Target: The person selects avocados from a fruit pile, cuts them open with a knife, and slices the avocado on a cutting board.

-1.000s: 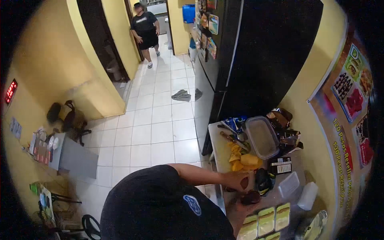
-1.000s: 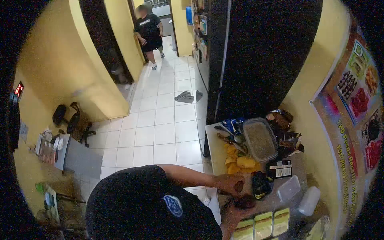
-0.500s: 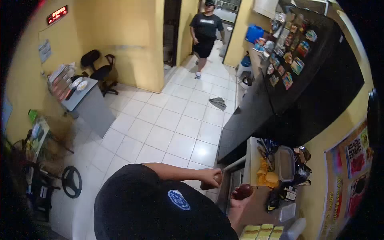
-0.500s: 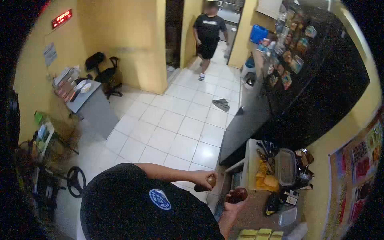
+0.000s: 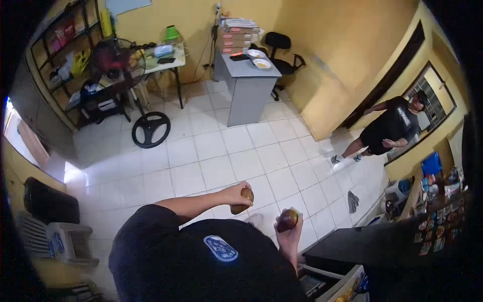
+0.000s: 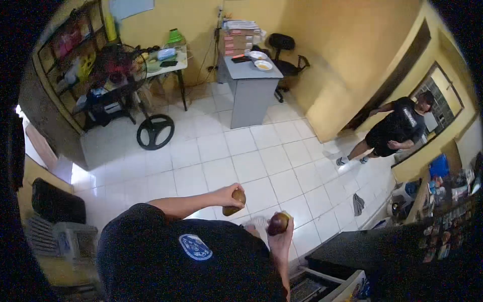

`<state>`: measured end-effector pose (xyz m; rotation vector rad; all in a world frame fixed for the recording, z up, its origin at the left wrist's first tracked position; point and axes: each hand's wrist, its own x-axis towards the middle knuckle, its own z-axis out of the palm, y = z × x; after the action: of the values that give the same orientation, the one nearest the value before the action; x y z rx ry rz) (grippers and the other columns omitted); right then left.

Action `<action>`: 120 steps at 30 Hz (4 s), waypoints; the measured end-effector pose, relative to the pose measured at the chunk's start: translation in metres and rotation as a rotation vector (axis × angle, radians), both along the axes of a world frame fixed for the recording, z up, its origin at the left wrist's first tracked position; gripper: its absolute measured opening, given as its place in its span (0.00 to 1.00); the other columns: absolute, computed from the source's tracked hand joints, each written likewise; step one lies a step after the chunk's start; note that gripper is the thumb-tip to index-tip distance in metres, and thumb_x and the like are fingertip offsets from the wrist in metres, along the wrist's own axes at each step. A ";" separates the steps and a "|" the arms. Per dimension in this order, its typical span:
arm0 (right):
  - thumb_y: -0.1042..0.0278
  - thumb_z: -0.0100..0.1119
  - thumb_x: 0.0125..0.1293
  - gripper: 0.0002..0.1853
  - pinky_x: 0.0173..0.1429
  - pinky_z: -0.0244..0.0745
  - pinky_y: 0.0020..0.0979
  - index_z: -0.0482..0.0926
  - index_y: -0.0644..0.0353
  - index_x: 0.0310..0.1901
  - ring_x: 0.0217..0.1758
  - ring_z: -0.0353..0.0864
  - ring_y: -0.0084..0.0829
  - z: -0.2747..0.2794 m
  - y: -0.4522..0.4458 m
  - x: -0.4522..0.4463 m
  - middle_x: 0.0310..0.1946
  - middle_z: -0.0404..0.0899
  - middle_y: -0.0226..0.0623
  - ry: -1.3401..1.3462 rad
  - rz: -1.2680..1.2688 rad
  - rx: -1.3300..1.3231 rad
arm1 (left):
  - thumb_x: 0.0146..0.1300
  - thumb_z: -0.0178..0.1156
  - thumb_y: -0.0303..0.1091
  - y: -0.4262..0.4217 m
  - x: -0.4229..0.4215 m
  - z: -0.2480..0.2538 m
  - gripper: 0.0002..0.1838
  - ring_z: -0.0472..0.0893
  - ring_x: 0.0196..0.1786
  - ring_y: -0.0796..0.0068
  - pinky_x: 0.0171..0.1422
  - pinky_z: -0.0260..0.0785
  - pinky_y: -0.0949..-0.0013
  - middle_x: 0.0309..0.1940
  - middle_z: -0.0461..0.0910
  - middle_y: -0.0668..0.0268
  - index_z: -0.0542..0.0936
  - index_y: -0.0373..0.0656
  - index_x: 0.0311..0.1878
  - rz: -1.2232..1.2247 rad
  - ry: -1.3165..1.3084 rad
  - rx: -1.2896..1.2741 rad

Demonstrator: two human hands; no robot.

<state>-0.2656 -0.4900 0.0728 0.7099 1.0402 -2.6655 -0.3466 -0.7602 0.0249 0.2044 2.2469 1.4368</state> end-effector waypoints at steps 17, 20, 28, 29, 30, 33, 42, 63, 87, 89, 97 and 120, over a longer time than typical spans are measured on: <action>0.39 0.70 0.55 0.46 0.34 0.80 0.36 0.59 0.50 0.69 0.45 0.79 0.42 0.034 -0.227 -0.297 0.54 0.69 0.43 0.539 0.898 -0.450 | 0.49 0.76 0.36 -0.151 -0.091 0.097 0.41 0.76 0.57 0.65 0.61 0.71 0.62 0.55 0.72 0.55 0.63 0.41 0.64 0.674 0.113 0.023; 0.38 0.62 0.62 0.38 0.33 0.79 0.35 0.62 0.51 0.67 0.42 0.80 0.41 0.034 -0.253 -0.345 0.53 0.72 0.44 0.467 0.922 -0.317 | 0.49 0.76 0.36 -0.172 -0.129 0.086 0.41 0.76 0.56 0.66 0.61 0.71 0.62 0.54 0.72 0.55 0.63 0.41 0.64 0.735 0.153 0.005; 0.39 0.44 0.73 0.28 0.35 0.78 0.36 0.71 0.56 0.58 0.40 0.81 0.41 -0.005 -0.356 -0.439 0.53 0.77 0.43 0.041 1.156 -0.197 | 0.49 0.78 0.37 -0.249 -0.174 0.050 0.43 0.75 0.57 0.65 0.60 0.72 0.62 0.54 0.71 0.54 0.61 0.42 0.63 1.037 0.069 0.083; 0.41 0.47 0.73 0.27 0.38 0.78 0.36 0.71 0.56 0.59 0.44 0.81 0.41 -0.006 -0.372 -0.451 0.52 0.78 0.42 0.032 1.190 -0.240 | 0.48 0.78 0.37 -0.267 -0.176 0.036 0.42 0.75 0.57 0.64 0.60 0.72 0.62 0.53 0.71 0.54 0.61 0.42 0.62 1.097 0.068 0.055; 0.41 0.47 0.73 0.27 0.38 0.78 0.36 0.71 0.56 0.59 0.44 0.81 0.41 -0.008 -0.390 -0.464 0.52 0.78 0.42 0.039 1.209 -0.245 | 0.48 0.78 0.37 -0.287 -0.180 0.024 0.42 0.75 0.57 0.64 0.60 0.72 0.62 0.53 0.71 0.54 0.61 0.42 0.62 1.115 0.078 0.050; 0.45 0.51 0.72 0.24 0.40 0.78 0.36 0.72 0.56 0.59 0.47 0.81 0.42 -0.012 -0.458 -0.506 0.52 0.78 0.41 -0.034 1.190 -0.201 | 0.48 0.77 0.38 -0.352 -0.195 0.001 0.40 0.77 0.53 0.64 0.58 0.73 0.62 0.51 0.73 0.53 0.63 0.41 0.60 1.270 0.063 0.022; 0.51 0.54 0.71 0.21 0.40 0.77 0.35 0.72 0.55 0.58 0.47 0.81 0.41 0.010 -0.643 -0.618 0.51 0.79 0.41 0.156 1.244 -0.133 | 0.46 0.77 0.48 -0.565 -0.337 -0.009 0.42 0.80 0.53 0.60 0.57 0.73 0.61 0.47 0.78 0.52 0.64 0.39 0.57 1.158 0.174 0.030; 0.55 0.53 0.72 0.16 0.57 0.76 0.34 0.75 0.57 0.53 0.50 0.81 0.32 -0.017 -0.907 -0.921 0.48 0.81 0.37 0.074 1.251 -0.256 | 0.47 0.78 0.45 -0.802 -0.628 0.003 0.40 0.78 0.53 0.67 0.58 0.71 0.65 0.50 0.76 0.54 0.66 0.40 0.57 1.304 0.087 0.052; 0.65 0.69 0.54 0.26 0.56 0.74 0.46 0.71 0.65 0.52 0.50 0.77 0.54 -0.155 -1.284 -0.949 0.50 0.74 0.57 1.508 1.685 0.766 | 0.45 0.74 0.44 -1.123 -0.751 -0.070 0.38 0.77 0.56 0.49 0.61 0.70 0.55 0.56 0.77 0.52 0.71 0.43 0.60 1.563 0.078 -0.445; 0.67 0.68 0.55 0.28 0.58 0.73 0.45 0.69 0.66 0.56 0.52 0.77 0.54 -0.140 -1.298 -0.949 0.51 0.75 0.57 1.498 1.733 0.863 | 0.45 0.73 0.44 -1.146 -0.757 -0.086 0.39 0.76 0.59 0.49 0.63 0.68 0.54 0.57 0.76 0.53 0.71 0.44 0.61 1.454 0.098 -0.461; 0.69 0.64 0.61 0.31 0.67 0.66 0.43 0.65 0.65 0.64 0.62 0.71 0.56 -0.110 -1.284 -0.970 0.61 0.68 0.59 1.332 1.707 0.780 | 0.53 0.70 0.44 -1.230 -0.767 -0.067 0.35 0.68 0.66 0.49 0.70 0.61 0.53 0.64 0.70 0.52 0.72 0.42 0.63 1.587 0.499 -0.765; 0.60 0.56 0.68 0.25 0.62 0.72 0.39 0.67 0.60 0.64 0.55 0.77 0.37 -0.064 -1.261 -1.069 0.54 0.76 0.42 0.517 1.438 0.516 | 0.56 0.71 0.41 -1.242 -0.837 0.020 0.43 0.67 0.69 0.64 0.73 0.59 0.61 0.64 0.70 0.56 0.61 0.41 0.72 1.252 0.298 0.246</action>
<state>-1.3346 -1.7512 0.0088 -0.5930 1.5109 -1.2885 -1.1833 -2.0019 0.0445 -1.1906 2.4834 2.3673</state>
